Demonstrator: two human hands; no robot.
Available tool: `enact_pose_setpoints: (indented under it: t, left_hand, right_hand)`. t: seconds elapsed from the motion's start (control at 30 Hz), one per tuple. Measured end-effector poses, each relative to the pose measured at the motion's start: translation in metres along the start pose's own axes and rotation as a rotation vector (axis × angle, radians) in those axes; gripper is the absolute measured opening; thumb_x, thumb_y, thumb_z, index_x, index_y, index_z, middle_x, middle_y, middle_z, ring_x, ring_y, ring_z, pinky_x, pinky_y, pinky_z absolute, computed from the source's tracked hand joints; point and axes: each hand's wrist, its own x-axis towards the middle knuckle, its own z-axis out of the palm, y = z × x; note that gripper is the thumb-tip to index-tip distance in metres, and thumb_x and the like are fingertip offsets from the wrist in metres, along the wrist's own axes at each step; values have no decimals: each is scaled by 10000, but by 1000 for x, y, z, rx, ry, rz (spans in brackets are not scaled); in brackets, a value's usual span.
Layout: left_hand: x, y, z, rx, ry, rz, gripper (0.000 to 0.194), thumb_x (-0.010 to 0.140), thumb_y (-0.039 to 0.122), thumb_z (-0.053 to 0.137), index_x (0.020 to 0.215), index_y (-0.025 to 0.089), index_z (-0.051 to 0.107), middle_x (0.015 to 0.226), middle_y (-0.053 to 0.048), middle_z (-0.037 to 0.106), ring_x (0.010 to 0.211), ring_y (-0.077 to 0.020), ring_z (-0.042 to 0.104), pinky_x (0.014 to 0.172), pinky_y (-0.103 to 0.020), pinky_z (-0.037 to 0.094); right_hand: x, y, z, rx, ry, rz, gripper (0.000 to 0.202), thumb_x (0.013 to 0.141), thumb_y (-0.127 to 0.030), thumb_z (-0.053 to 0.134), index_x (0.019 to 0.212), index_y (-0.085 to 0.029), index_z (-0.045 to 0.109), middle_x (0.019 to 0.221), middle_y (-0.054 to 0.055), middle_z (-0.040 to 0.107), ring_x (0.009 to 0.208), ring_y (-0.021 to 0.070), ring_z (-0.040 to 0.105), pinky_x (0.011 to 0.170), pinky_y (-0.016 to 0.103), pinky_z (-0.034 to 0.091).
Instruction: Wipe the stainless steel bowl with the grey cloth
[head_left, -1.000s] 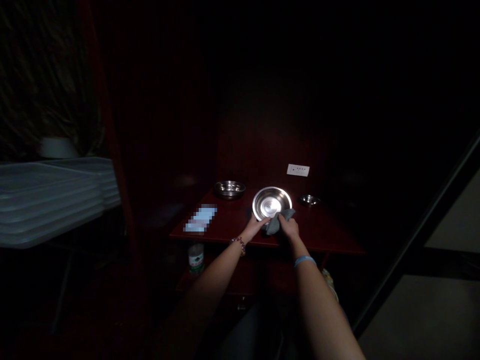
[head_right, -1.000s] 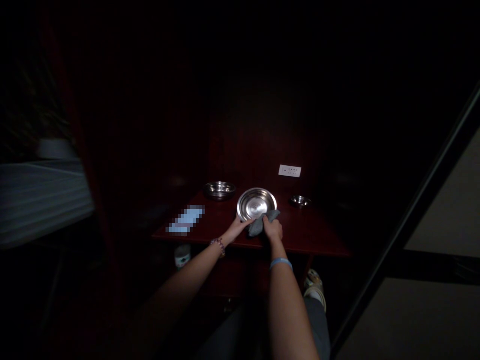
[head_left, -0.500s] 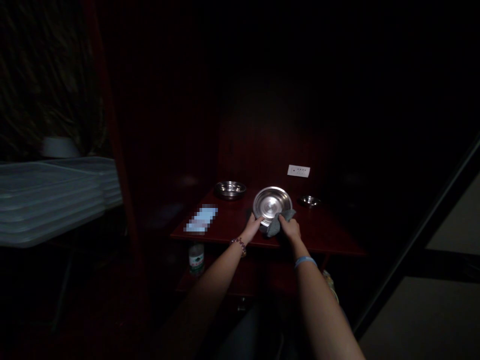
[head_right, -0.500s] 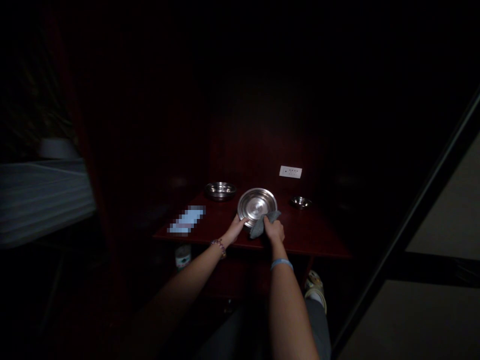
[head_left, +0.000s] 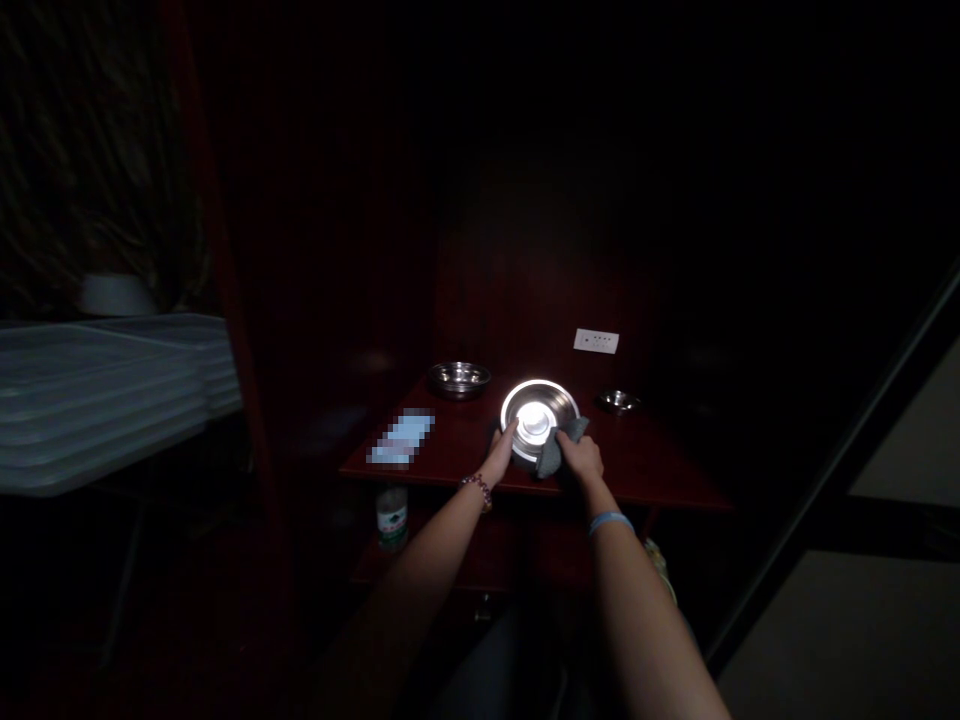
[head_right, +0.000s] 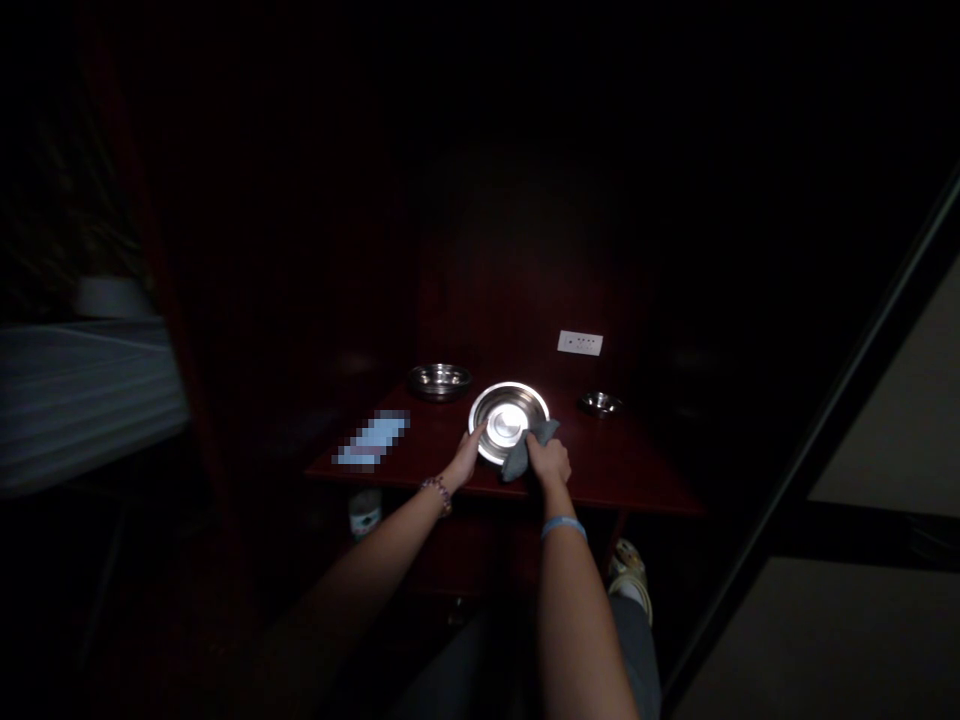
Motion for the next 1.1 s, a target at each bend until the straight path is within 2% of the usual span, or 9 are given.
enact_pose_setpoints:
  t: [0.1,0.17,0.37,0.8,1.1]
  left_hand:
    - [-3,6,2,-5,-9,-49,586,825,502,643,1289,147,597,1303,-149,664,1309,-279,545,1137,-385,381]
    - [-7,11,4,-25,-37,-36,589,821,487,652,1295,143,600,1296,-141,670,1300,-266,555,1132,-370,389]
    - [-18,22,9,-73,-71,1,451,815,400,679,1178,132,681,1246,-154,696,1250,-299,595,1130,-398,396]
    - [-23,21,8,-68,-161,81,491,695,339,831,1116,138,677,1225,-164,701,1214,-327,619,1126,-471,401]
    - [-22,21,9,-59,-163,100,589,667,336,841,1197,159,652,1208,-174,701,1226,-321,613,1141,-500,369]
  right_hand:
    - [2,2,0,8,13,-5,676,927,-611,471,1293,-60,614,1272,231,640,1234,324,600,1001,370,482]
    - [4,3,0,14,14,-17,661,937,-597,463,1282,-58,626,1262,232,646,1230,324,603,1000,363,482]
    - [4,4,2,5,21,-55,634,949,-576,449,1262,-64,652,1233,225,667,1214,320,616,989,349,488]
    - [7,6,3,-35,32,-65,637,955,-588,415,1237,-77,671,1220,221,676,1180,303,640,957,330,497]
    - [8,6,3,-46,19,-54,653,951,-602,405,1245,-79,663,1226,226,670,1196,305,630,962,340,493]
